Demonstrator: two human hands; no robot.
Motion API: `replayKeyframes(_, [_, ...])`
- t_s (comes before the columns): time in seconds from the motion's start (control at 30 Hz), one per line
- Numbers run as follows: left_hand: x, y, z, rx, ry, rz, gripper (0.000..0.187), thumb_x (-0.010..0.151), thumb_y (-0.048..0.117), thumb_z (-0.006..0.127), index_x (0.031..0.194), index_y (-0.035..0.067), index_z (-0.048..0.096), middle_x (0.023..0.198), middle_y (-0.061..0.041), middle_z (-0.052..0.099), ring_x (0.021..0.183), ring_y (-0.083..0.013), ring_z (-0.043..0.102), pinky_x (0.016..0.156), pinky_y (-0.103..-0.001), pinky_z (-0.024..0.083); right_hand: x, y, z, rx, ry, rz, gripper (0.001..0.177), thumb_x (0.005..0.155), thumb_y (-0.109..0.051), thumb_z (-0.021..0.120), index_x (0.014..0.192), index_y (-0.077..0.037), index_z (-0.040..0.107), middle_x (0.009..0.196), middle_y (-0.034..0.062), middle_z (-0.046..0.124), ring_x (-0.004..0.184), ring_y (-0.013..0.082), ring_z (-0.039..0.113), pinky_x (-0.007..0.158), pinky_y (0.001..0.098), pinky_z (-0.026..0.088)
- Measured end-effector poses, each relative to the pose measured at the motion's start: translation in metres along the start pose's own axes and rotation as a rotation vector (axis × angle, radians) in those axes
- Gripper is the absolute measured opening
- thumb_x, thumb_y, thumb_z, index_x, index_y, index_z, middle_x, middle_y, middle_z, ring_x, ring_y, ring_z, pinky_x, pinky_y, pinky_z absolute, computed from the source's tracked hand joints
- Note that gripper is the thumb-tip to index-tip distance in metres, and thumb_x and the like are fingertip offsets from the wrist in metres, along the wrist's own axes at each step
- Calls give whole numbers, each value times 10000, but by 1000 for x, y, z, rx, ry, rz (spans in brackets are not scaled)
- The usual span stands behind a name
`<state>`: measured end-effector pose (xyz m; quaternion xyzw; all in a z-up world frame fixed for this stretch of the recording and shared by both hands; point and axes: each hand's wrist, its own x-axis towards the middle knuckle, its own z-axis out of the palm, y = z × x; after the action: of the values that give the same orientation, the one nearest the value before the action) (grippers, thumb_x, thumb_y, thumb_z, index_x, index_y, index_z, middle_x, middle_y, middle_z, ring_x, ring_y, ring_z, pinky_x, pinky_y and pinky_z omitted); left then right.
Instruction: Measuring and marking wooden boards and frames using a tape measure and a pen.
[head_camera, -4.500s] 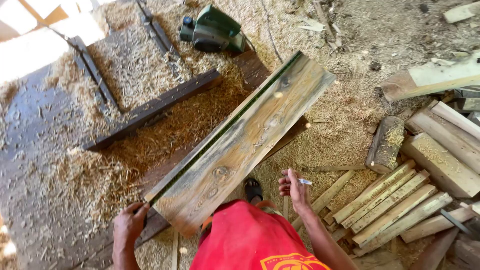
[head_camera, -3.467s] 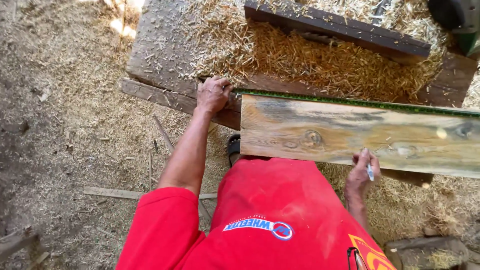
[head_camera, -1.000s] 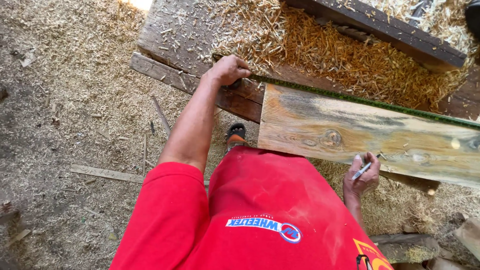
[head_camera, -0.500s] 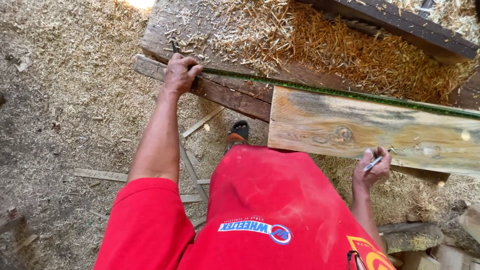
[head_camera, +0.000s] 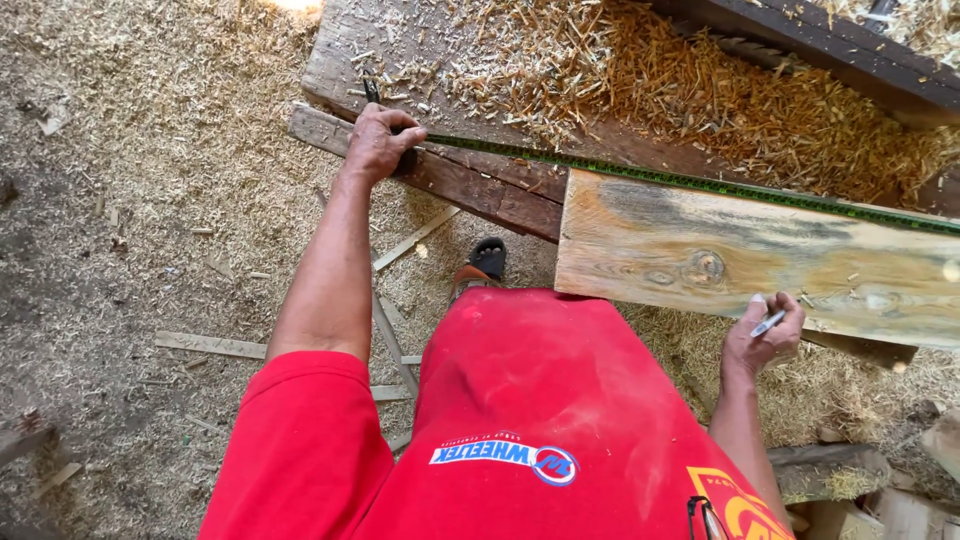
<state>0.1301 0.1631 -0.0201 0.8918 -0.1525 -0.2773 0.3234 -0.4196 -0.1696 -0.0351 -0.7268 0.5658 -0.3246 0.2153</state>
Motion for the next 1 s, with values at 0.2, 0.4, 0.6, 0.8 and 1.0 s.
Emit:
replayKeyframes(0.2, [1,-3,-2,-6,-17,31,229,830,385,851,999,234,816,1158,-50,562,1158,-226,562,1081,-419,445,-2,2,3,40,5,21,233,982,-33,699,1208,-27,641,1124,123,720,982,192,725,904,306,641])
replayKeyframes(0.4, [3,-6,-1,-11,-12,54,275,821,391,850,1015,199,821,1214,-77,577,1182,-240,564,1076,-422,449,-3,0,6,-24,33,27,216,980,-35,691,1190,-13,643,1120,135,720,962,209,727,870,309,644])
replayKeyframes(0.6, [23,-37,3,29,-5,296,307,830,378,846,1017,136,821,1141,-144,713,1177,-271,593,1032,-406,481,-4,30,19,-5,101,-74,265,952,-21,708,1204,36,649,1118,184,715,1004,273,720,917,373,621])
replayKeyframes(0.8, [-11,-4,-10,61,-101,109,301,826,320,832,1052,123,818,1232,-154,549,1158,-300,568,1001,-428,491,-9,5,12,6,112,-14,259,947,-80,695,1188,11,661,1101,162,734,974,249,741,885,374,644])
replayKeyframes(1.0, [-44,-56,-4,59,12,230,296,887,326,817,1067,91,811,1226,-142,552,1190,-306,571,1037,-458,506,-11,-16,2,24,74,18,264,940,-139,698,1162,0,667,1059,159,747,911,216,742,849,355,642])
